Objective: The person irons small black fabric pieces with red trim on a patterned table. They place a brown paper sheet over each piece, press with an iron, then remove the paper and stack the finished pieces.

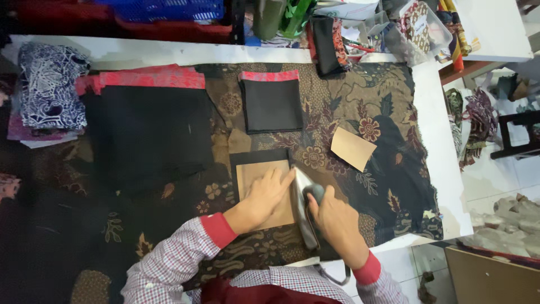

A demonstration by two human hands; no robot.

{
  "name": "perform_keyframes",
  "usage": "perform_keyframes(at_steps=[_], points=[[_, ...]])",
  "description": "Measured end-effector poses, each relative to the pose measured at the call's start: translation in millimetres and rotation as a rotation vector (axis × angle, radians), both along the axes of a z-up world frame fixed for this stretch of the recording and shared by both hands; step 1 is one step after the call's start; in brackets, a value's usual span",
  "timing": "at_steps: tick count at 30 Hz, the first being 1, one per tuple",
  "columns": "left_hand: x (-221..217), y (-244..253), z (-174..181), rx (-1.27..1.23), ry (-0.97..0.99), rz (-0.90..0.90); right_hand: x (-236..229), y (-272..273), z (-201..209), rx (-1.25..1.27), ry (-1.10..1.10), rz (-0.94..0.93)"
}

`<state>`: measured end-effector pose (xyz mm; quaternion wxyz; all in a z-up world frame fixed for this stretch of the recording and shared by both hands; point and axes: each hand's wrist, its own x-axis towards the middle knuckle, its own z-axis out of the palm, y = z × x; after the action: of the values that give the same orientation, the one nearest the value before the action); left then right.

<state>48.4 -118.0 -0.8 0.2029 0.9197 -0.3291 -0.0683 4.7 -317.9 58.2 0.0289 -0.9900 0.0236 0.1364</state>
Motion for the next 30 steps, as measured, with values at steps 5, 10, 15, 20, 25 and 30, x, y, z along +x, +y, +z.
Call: perform_keyframes(at_steps=[5, 10, 15, 20, 25, 30], points=[[5.5, -18.1, -18.6, 0.061, -0.086, 0.01, -27.6, -15.5, 7.8, -0.01, 0.064, -0.067], [7.2, -18.6, -25.6, 0.122, -0.035, 0.005, -6.1, -80.0, 33.1, 0.142, 0.018, -0.312], [4.2, -8.6, -18.0, 0.0, -0.053, 0.004, 17.0, -153.9, 32.0, 0.948, -0.683, -0.346], [5.7, -11.0, -15.2, 0.075, 0.001, -0.007, 78.5, -176.5, -26.3, 1.312, -0.837, -0.433], [5.0, -15.4, -22.4, 0.121, -0.011, 0.016, 75.6, -187.7, -5.2, 0.8, -0.478, -0.559], [4.3, -14.4, -27.6, 0.099, -0.044, 0.023, 58.8, -139.0, -3.5, 0.414, -0.217, -0.312]])
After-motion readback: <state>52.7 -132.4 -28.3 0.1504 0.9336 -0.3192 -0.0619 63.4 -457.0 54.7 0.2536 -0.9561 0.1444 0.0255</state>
